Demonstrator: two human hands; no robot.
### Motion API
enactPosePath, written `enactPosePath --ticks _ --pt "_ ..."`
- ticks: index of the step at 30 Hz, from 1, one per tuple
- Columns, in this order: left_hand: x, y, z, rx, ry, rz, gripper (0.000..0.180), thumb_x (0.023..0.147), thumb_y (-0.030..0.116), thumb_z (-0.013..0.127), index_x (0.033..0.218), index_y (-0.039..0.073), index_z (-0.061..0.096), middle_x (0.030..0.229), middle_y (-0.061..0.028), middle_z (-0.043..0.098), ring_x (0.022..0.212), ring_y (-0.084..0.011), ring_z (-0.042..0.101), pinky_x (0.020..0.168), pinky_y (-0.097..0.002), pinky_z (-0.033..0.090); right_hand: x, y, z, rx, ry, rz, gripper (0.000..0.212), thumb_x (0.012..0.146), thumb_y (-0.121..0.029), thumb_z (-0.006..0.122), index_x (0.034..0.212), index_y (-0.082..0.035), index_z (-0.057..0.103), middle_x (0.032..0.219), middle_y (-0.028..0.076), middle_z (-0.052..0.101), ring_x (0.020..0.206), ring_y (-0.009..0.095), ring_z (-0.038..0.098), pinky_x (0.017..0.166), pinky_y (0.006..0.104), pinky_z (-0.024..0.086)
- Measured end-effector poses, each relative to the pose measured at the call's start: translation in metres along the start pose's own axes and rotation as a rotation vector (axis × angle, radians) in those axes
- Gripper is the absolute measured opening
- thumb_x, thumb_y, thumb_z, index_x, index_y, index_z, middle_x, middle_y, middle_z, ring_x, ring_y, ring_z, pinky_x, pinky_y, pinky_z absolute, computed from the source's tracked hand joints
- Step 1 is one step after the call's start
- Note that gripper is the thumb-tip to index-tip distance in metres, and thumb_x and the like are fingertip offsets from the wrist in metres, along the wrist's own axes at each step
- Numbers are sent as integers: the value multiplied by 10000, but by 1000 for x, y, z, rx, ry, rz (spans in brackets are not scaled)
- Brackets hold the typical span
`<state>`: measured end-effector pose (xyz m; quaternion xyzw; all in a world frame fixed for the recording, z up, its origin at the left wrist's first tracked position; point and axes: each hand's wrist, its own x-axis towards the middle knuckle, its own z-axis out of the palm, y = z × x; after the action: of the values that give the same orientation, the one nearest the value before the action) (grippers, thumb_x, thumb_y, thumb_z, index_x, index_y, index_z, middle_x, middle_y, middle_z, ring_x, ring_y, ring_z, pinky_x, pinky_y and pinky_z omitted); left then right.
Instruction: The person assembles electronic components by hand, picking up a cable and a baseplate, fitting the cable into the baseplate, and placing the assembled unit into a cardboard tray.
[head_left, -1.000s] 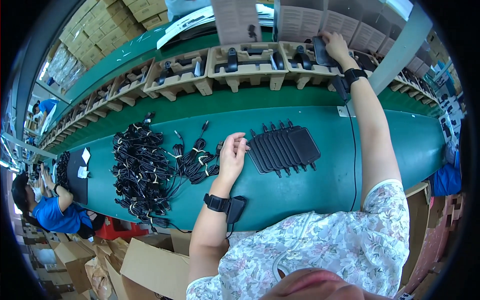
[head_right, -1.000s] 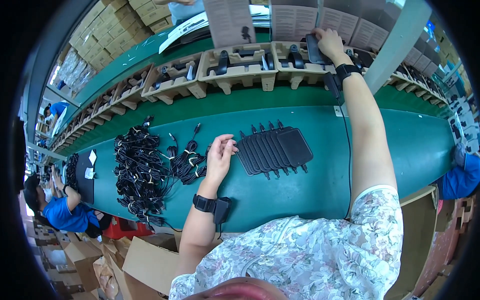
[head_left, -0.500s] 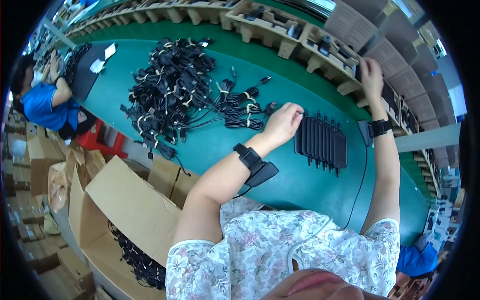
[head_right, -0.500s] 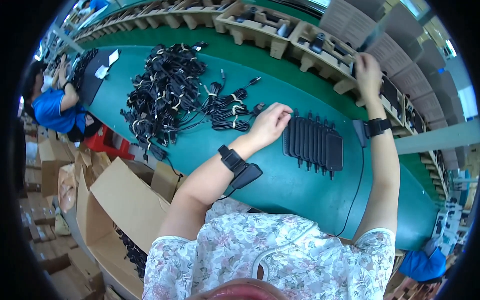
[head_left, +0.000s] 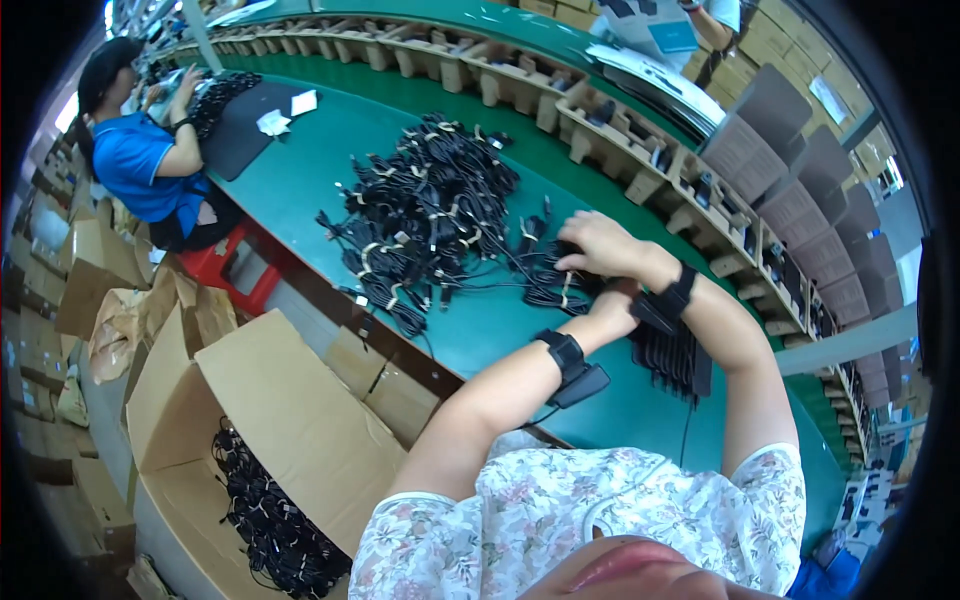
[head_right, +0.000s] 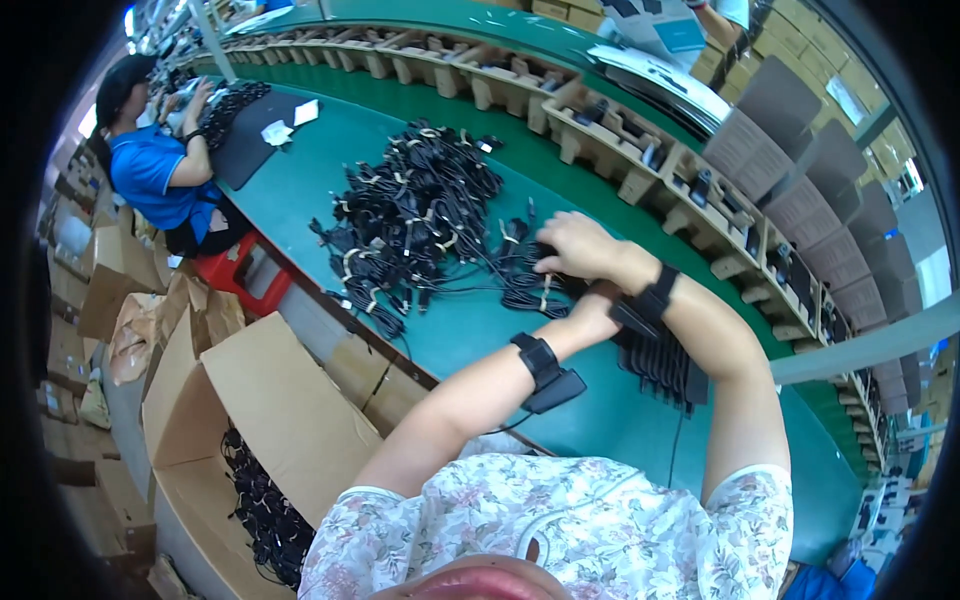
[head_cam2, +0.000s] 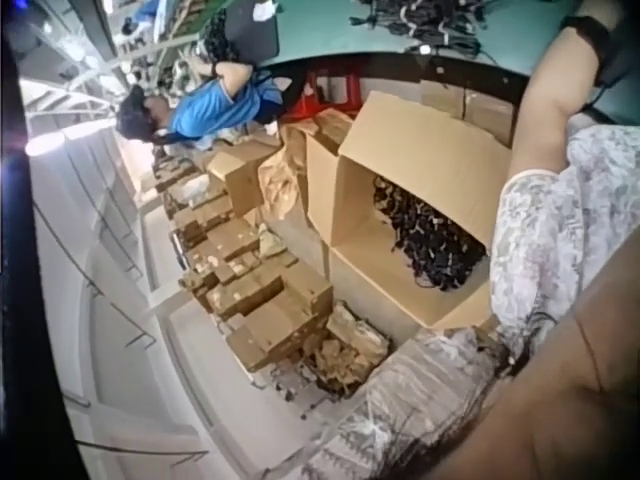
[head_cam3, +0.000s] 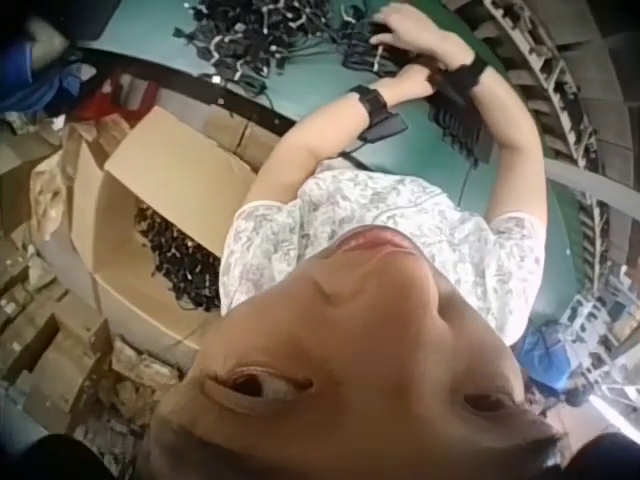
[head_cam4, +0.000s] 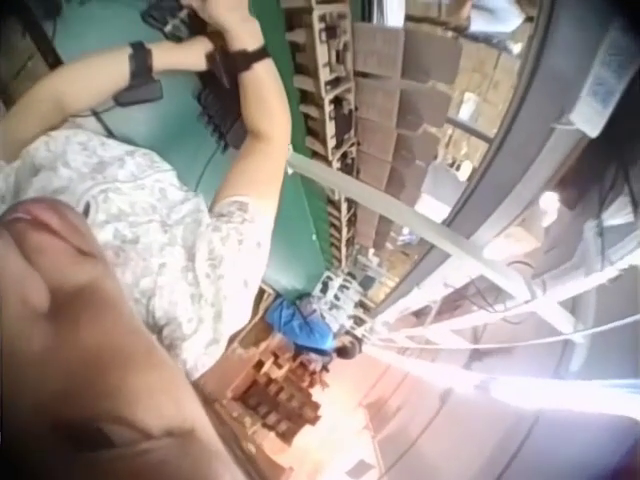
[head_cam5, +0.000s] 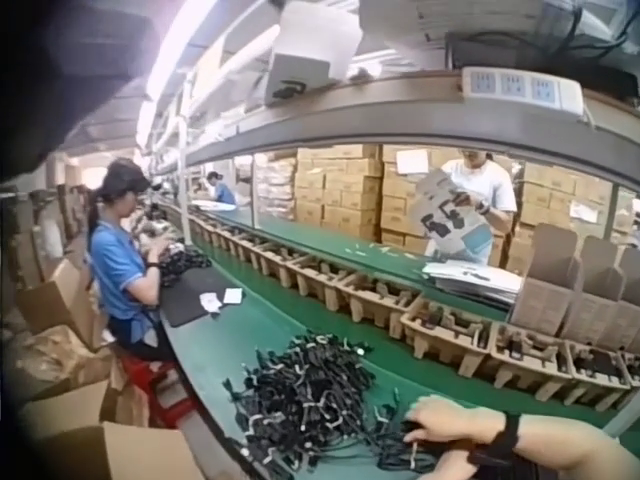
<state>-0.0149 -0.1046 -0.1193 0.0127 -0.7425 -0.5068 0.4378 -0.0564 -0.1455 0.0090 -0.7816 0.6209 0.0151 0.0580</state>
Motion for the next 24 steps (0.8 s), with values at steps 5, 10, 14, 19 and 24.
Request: enactPosePath --ticks 5,10,14,19,24 --pt "11 22 -5 16 -309 -554 381 814 253 603 1106 34 495 857 -145 591 717 -318 602 653 -407 485 -38 5 -11 569 241 197 335 829 -282 613 1012 -27 497 822 82 560 773 205 540 677 318 438" --pt "15 51 -15 -396 -153 -567 425 851 269 585 1178 50 424 779 -101 573 617 -204 599 519 -307 473 -74 8 -29 1064 508 386 216 920 -222 503 1042 -45 481 777 10 517 699 81 488 631 226 413" --pt "29 73 -29 -757 -155 -567 446 879 267 565 1225 67 366 780 -67 556 591 -108 571 465 -211 431 -106 11 -35 1133 839 478 204 932 -217 477 1048 -49 481 736 3 516 639 84 476 591 223 404" --pt "33 68 -37 -934 -110 -662 464 878 243 573 1245 50 364 826 -69 559 561 -112 548 470 -215 428 -138 -5 -30 1224 697 524 227 936 -232 470 1066 -47 482 721 -5 508 631 77 460 584 221 395" --pt "24 60 -21 32 306 -148 456 865 193 582 1240 20 389 922 -116 581 688 -157 592 589 -272 483 -180 -10 -33 890 527 640 252 899 -217 533 1060 -23 517 718 0 511 650 84 481 601 217 405"
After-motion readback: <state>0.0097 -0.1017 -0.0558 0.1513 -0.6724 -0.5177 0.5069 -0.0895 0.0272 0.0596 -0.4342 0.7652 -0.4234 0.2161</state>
